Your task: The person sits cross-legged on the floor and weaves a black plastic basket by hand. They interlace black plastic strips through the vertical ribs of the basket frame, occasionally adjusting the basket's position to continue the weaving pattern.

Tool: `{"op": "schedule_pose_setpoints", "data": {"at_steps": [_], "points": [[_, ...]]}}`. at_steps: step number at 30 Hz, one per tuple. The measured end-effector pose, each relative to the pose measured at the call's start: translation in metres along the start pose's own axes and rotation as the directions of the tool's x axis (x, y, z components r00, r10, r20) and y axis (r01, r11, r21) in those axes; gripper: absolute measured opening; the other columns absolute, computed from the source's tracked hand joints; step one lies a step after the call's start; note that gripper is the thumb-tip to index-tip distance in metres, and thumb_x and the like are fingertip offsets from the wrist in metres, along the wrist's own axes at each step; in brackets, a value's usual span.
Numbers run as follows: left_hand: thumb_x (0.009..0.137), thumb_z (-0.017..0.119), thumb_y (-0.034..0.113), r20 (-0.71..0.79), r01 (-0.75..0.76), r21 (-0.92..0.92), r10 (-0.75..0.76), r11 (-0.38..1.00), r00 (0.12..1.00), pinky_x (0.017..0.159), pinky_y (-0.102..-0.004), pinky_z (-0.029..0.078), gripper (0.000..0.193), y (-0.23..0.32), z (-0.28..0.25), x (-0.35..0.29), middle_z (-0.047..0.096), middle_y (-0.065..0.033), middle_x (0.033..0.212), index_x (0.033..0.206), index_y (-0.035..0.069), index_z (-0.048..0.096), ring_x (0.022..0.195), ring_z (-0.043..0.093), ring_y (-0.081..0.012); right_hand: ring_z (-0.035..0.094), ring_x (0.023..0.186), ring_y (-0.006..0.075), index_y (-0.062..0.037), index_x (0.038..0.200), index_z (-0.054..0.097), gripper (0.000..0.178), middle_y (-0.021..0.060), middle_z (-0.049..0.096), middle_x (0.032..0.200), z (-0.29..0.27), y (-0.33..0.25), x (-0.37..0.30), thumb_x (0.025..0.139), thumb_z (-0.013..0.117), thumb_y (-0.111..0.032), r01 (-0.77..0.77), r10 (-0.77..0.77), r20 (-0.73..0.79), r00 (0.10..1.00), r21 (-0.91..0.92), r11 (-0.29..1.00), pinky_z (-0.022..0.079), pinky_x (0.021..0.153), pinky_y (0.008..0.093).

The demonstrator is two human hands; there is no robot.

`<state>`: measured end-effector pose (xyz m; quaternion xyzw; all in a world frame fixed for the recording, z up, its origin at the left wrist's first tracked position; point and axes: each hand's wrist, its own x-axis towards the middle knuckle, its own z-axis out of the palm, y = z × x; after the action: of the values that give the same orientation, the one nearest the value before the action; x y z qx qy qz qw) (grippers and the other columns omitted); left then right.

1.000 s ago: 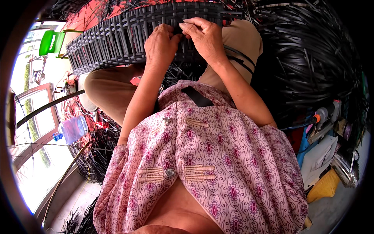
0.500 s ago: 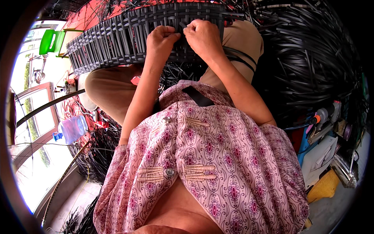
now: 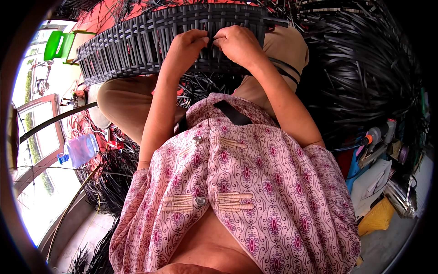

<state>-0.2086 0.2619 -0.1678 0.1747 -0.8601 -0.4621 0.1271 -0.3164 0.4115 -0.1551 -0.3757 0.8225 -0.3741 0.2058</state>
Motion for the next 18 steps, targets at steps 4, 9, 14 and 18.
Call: {"op": "schedule_pose_setpoints", "data": {"at_steps": [4,9,14,18], "points": [[0.088,0.064,0.021,-0.066,-0.180,0.311,0.210,0.933,0.976,0.066,-0.0350,0.051,0.025,-0.008,0.001,0.000,0.070,-0.0150,0.076,0.100,0.001,0.071,0.068,0.069,-0.0202,0.068,0.072,0.0309,-0.0026,0.098,0.073,0.021,0.0133,0.071,0.083,0.012,-0.004,-0.006,0.087,0.069,-0.021,0.117,-0.152,-0.118,0.981,-0.259,0.959,0.054,0.068,0.0365],[0.088,0.064,0.021,-0.011,-0.064,0.165,0.067,0.984,0.998,0.063,-0.0344,0.053,0.022,-0.009,-0.023,-0.010,0.070,-0.0152,0.078,0.096,0.001,0.069,0.062,0.070,-0.0232,0.068,0.085,0.0342,-0.0038,0.097,0.069,0.020,0.0132,0.067,0.095,0.026,-0.016,-0.023,0.083,0.074,-0.017,0.173,-0.282,-0.323,0.904,-0.327,0.929,0.055,0.074,0.0429],[0.089,0.062,0.018,-0.120,-0.089,0.245,0.122,0.965,0.985,0.062,-0.0313,0.051,0.020,0.006,-0.051,-0.019,0.068,-0.0117,0.076,0.096,0.001,0.067,0.064,0.068,-0.0194,0.067,0.093,0.0314,-0.0047,0.104,0.067,0.025,0.0117,0.067,0.102,0.024,-0.023,-0.017,0.084,0.074,-0.018,0.371,-0.446,-0.426,0.787,-0.250,0.894,0.054,0.079,0.0396],[0.089,0.063,0.019,-0.097,-0.039,0.091,0.048,0.995,0.994,0.062,-0.0297,0.049,0.021,0.044,-0.067,-0.026,0.067,-0.0089,0.073,0.099,0.001,0.067,0.065,0.064,-0.0156,0.069,0.091,0.0296,-0.0045,0.108,0.070,0.025,0.0124,0.071,0.101,0.028,-0.029,-0.004,0.088,0.072,-0.021,0.457,-0.402,-0.305,0.864,0.137,0.879,0.054,0.077,0.0354]]}}
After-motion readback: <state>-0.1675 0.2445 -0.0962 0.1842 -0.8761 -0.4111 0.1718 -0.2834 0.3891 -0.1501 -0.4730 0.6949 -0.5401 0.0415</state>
